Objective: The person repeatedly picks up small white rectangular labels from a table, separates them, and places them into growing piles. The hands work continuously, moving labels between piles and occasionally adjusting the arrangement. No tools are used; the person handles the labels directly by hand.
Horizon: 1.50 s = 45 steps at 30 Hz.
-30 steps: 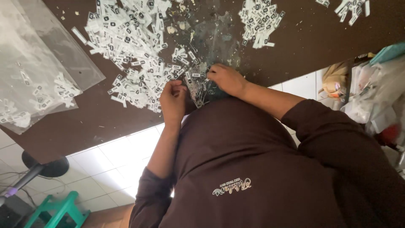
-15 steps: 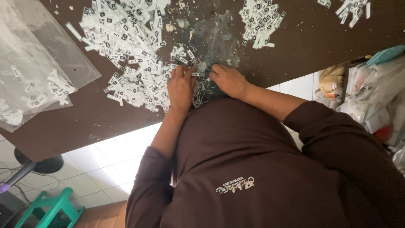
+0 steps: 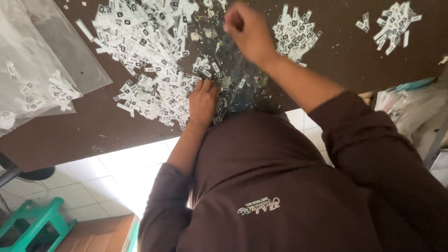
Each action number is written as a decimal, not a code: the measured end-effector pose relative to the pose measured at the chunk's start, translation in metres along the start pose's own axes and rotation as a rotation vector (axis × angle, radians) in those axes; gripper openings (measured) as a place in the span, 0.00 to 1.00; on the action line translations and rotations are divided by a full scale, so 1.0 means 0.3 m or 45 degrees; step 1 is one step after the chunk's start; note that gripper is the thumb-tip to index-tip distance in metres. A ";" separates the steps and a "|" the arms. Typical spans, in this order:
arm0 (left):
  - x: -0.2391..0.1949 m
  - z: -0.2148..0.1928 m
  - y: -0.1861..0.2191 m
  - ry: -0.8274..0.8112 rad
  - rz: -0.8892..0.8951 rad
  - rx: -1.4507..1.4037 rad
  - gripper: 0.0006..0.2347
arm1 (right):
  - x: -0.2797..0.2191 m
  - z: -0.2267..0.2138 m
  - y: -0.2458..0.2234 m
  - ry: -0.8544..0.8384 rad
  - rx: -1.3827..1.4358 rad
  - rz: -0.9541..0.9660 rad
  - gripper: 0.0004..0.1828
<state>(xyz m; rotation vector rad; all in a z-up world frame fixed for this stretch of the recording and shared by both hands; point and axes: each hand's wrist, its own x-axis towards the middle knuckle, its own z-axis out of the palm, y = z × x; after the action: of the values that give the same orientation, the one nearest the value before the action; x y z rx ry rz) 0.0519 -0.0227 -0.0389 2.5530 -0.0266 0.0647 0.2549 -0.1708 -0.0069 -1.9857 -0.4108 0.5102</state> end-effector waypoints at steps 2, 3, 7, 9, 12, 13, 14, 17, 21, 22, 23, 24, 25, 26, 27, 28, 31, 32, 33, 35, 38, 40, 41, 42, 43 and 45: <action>0.000 -0.006 0.005 0.015 -0.020 -0.029 0.03 | 0.106 -0.008 0.012 -0.113 0.009 -0.155 0.06; -0.001 -0.010 0.007 0.017 -0.022 -0.046 0.03 | 0.121 -0.007 0.022 -0.161 0.015 -0.226 0.07; -0.010 -0.039 0.019 0.078 -0.081 -0.115 0.05 | -0.036 0.016 0.040 -0.419 -0.499 -0.534 0.19; -0.014 -0.058 0.021 0.117 -0.114 -0.147 0.05 | -0.099 0.068 0.051 -0.460 -0.679 -0.587 0.26; -0.010 -0.085 0.028 0.129 -0.128 -0.116 0.07 | -0.153 0.106 0.064 -0.326 -0.735 -0.588 0.15; -0.015 -0.093 0.031 0.127 -0.153 -0.125 0.06 | -0.166 0.107 0.071 -0.313 -0.699 -0.601 0.11; -0.020 -0.098 0.034 0.125 -0.178 -0.134 0.05 | -0.178 0.104 0.077 -0.299 -0.663 -0.614 0.08; -0.021 -0.104 0.038 0.169 -0.180 -0.152 0.04 | -0.161 0.104 0.086 -0.259 -0.322 -0.417 0.06; -0.031 -0.099 0.034 0.202 -0.219 -0.168 0.04 | -0.029 0.085 0.119 -0.122 0.227 0.048 0.15; -0.037 -0.097 0.032 0.197 -0.220 -0.169 0.04 | 0.031 0.068 0.139 -0.076 0.271 0.055 0.19; -0.038 -0.094 0.029 0.196 -0.219 -0.171 0.04 | 0.086 0.049 0.157 -0.035 0.098 0.064 0.17; -0.040 -0.092 0.029 0.195 -0.219 -0.174 0.04 | 0.125 0.029 0.169 0.005 -0.075 0.073 0.15; -0.042 -0.091 0.030 0.183 -0.219 -0.167 0.04 | 0.132 0.010 0.172 0.047 -0.248 0.081 0.14; -0.044 -0.093 0.032 0.172 -0.218 -0.160 0.04 | 0.091 -0.016 0.166 0.050 -0.315 -0.036 0.15; -0.040 -0.096 0.029 0.168 -0.217 -0.149 0.04 | 0.014 -0.045 0.150 0.052 -0.381 -0.161 0.18; -0.041 -0.103 0.028 0.174 -0.216 -0.161 0.04 | -0.083 -0.063 0.127 0.052 -0.447 -0.286 0.21; -0.053 -0.119 0.027 0.207 -0.228 -0.182 0.04 | -0.340 -0.030 0.080 -0.161 -0.633 -0.225 0.28; -0.056 -0.118 0.024 0.221 -0.235 -0.183 0.04 | -0.393 -0.015 0.087 -0.206 -0.662 -0.192 0.30; -0.059 -0.117 0.021 0.233 -0.240 -0.183 0.04 | -0.423 0.006 0.102 -0.149 -0.681 -0.224 0.28; -0.065 -0.112 0.019 0.212 -0.235 -0.174 0.05 | -0.460 0.042 0.137 -0.036 -0.719 -0.293 0.26; -0.075 -0.107 0.017 0.188 -0.216 -0.143 0.04 | -0.479 0.059 0.163 0.005 -0.626 -0.222 0.14; -0.081 -0.116 0.016 0.192 -0.207 -0.143 0.04 | -0.464 0.060 0.145 0.084 -0.499 -0.270 0.12; -0.090 -0.126 0.020 0.202 -0.212 -0.153 0.03 | -0.444 0.061 0.129 0.116 -0.431 -0.300 0.12; -0.095 -0.136 0.020 0.213 -0.217 -0.164 0.03 | -0.405 0.071 0.116 0.100 -0.276 -0.021 0.16; -0.105 -0.147 0.020 0.215 -0.224 -0.163 0.03 | -0.358 0.085 0.110 0.071 -0.119 0.264 0.20; -0.121 -0.166 0.018 0.220 -0.237 -0.161 0.04 | -0.226 0.098 0.131 0.118 0.041 0.062 0.27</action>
<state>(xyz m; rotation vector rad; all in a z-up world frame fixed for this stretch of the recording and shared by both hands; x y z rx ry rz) 0.0136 0.0007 0.0036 2.4033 0.2652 0.2039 0.1845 -0.1992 -0.0423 -1.9835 -0.2952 0.4507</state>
